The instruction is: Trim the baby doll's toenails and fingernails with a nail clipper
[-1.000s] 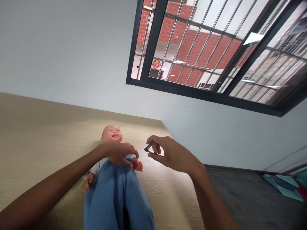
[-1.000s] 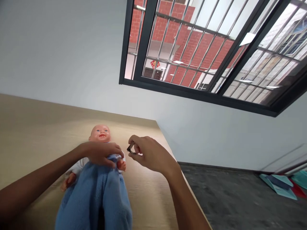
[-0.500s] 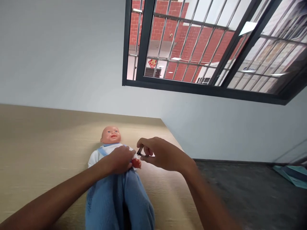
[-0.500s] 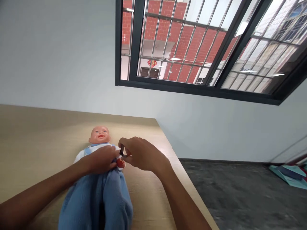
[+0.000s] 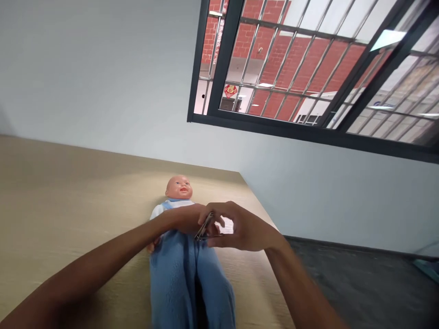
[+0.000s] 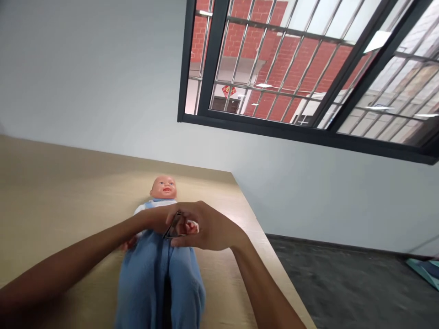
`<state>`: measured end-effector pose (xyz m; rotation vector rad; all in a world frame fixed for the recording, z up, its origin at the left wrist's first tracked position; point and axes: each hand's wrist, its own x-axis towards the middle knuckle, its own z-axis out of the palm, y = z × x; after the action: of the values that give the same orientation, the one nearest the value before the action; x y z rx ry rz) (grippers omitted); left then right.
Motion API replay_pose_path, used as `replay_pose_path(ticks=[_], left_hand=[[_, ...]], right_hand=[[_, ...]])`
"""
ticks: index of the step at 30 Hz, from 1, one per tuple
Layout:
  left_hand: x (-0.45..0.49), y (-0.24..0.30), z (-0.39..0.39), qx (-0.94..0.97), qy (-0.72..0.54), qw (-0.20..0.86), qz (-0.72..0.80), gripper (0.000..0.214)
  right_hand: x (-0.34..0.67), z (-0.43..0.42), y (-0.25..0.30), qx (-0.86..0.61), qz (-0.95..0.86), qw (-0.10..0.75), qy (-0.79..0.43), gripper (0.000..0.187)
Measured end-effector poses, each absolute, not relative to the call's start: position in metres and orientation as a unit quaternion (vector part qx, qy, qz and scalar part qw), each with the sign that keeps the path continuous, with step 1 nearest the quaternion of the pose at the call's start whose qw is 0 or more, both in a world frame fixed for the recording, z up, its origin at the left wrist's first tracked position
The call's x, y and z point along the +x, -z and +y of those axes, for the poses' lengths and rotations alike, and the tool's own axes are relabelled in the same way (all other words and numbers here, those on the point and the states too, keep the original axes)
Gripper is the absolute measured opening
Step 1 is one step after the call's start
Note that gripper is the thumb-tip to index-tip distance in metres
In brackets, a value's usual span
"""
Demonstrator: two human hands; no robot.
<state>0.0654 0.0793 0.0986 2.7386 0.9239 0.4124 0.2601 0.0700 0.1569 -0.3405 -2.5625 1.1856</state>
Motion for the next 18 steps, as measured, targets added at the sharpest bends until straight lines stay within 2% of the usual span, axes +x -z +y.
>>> replay_pose_path(ticks=[5, 8, 11, 13, 15, 18], left_hand=[[0.011, -0.139, 0.064, 0.911, -0.114, 0.114, 0.38, 0.04], [-0.014, -0.142, 0.036, 0.878, -0.127, 0.109, 0.448, 0.029], [-0.021, -0.11, 0.008, 0.883, -0.146, 0.182, 0.407, 0.026], [-0.022, -0.077, -0.003, 0.87, -0.237, 0.182, 0.392, 0.039], [-0.025, -0.047, -0.006, 0.845, -0.319, 0.174, 0.393, 0.043], [-0.03, -0.023, -0.001, 0.832, -0.353, 0.174, 0.39, 0.049]], right_hand=[[0.255, 0.073, -0.146, -0.121, -0.847, 0.208, -0.475, 0.026], [0.246, 0.083, -0.129, -0.128, -0.813, 0.233, -0.517, 0.029], [0.237, 0.094, -0.113, -0.14, -0.784, 0.247, -0.552, 0.032], [0.231, 0.098, -0.107, -0.157, -0.773, 0.266, -0.554, 0.032], [0.225, 0.1, -0.101, -0.171, -0.763, 0.278, -0.558, 0.033], [0.22, 0.099, -0.096, -0.181, -0.775, 0.247, -0.553, 0.035]])
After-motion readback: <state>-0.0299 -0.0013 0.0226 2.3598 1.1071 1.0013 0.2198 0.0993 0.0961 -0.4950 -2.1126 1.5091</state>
